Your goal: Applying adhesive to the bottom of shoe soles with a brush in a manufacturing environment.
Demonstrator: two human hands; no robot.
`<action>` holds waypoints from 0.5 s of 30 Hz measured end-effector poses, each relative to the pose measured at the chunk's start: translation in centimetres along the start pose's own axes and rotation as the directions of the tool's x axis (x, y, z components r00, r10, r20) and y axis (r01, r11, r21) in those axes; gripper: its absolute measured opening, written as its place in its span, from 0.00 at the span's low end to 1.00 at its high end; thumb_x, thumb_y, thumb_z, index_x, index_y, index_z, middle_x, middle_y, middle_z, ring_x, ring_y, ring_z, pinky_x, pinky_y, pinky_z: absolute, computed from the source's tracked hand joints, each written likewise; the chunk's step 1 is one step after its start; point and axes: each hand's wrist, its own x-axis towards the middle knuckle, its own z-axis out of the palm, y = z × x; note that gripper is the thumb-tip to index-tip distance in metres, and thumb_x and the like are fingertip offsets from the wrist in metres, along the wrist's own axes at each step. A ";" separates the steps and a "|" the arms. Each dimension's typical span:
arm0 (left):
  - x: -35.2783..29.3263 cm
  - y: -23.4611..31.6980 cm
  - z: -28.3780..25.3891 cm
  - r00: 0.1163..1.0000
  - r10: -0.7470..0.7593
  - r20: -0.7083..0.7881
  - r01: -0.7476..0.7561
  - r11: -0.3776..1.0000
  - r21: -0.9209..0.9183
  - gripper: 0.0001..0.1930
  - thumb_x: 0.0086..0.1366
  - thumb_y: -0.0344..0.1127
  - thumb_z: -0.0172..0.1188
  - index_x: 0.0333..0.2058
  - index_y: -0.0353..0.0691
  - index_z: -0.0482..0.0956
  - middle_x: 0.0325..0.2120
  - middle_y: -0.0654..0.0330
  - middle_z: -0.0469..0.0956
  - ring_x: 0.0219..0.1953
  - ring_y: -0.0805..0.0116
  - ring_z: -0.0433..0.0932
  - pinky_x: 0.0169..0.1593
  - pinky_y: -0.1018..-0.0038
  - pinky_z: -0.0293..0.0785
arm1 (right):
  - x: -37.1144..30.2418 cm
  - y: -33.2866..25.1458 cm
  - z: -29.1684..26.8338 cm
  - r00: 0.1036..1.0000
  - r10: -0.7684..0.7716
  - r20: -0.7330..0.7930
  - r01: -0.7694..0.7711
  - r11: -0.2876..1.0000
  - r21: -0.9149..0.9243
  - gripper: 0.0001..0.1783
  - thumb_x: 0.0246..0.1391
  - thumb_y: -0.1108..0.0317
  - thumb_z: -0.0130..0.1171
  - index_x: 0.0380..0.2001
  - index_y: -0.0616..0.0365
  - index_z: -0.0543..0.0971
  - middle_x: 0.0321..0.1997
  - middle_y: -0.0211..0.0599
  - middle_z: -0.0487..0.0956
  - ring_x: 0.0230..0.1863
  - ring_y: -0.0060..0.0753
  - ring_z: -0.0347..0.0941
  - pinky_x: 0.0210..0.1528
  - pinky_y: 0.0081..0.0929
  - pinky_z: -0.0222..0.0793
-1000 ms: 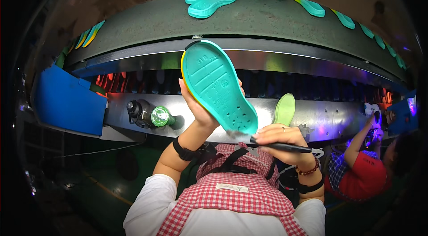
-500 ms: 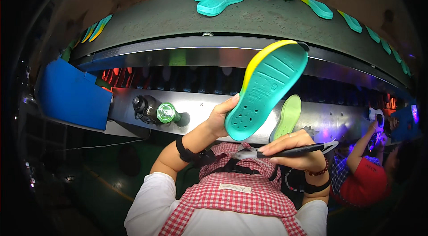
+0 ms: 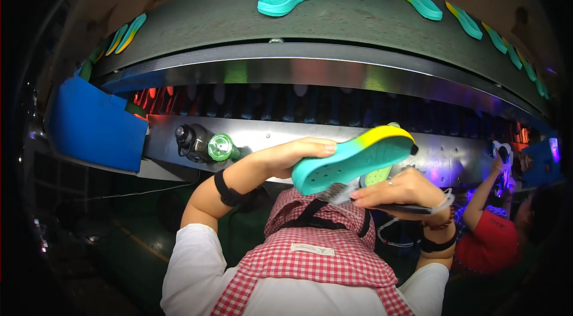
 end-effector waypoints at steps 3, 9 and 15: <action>-0.7 0.0 0.3 0.998 0.017 -0.057 -0.023 0.994 -0.105 0.29 0.60 0.50 0.46 0.51 0.32 0.63 0.43 0.49 0.72 0.41 0.62 0.74 0.45 0.69 0.72 | -1.0 0.4 0.1 0.975 0.050 -0.218 -0.026 0.993 0.113 0.14 0.37 0.81 0.60 0.32 0.59 0.79 0.38 0.42 0.78 0.38 0.37 0.77 0.37 0.24 0.73; -1.9 -0.4 -0.9 0.986 0.073 -0.148 -0.091 0.989 -0.120 0.28 0.59 0.50 0.46 0.48 0.30 0.68 0.41 0.46 0.73 0.40 0.60 0.75 0.45 0.67 0.72 | -1.4 0.1 0.6 0.985 0.071 -0.155 -0.070 0.997 0.015 0.14 0.39 0.81 0.58 0.33 0.56 0.79 0.39 0.38 0.78 0.39 0.37 0.76 0.40 0.25 0.72; -3.7 2.2 1.9 0.932 0.270 -0.240 -0.278 0.961 0.003 0.30 0.59 0.52 0.43 0.49 0.28 0.67 0.42 0.47 0.73 0.42 0.58 0.74 0.48 0.65 0.69 | -1.4 1.4 2.1 0.928 0.043 -0.371 -0.031 0.999 0.037 0.14 0.39 0.82 0.59 0.34 0.59 0.78 0.38 0.44 0.78 0.37 0.35 0.77 0.39 0.23 0.72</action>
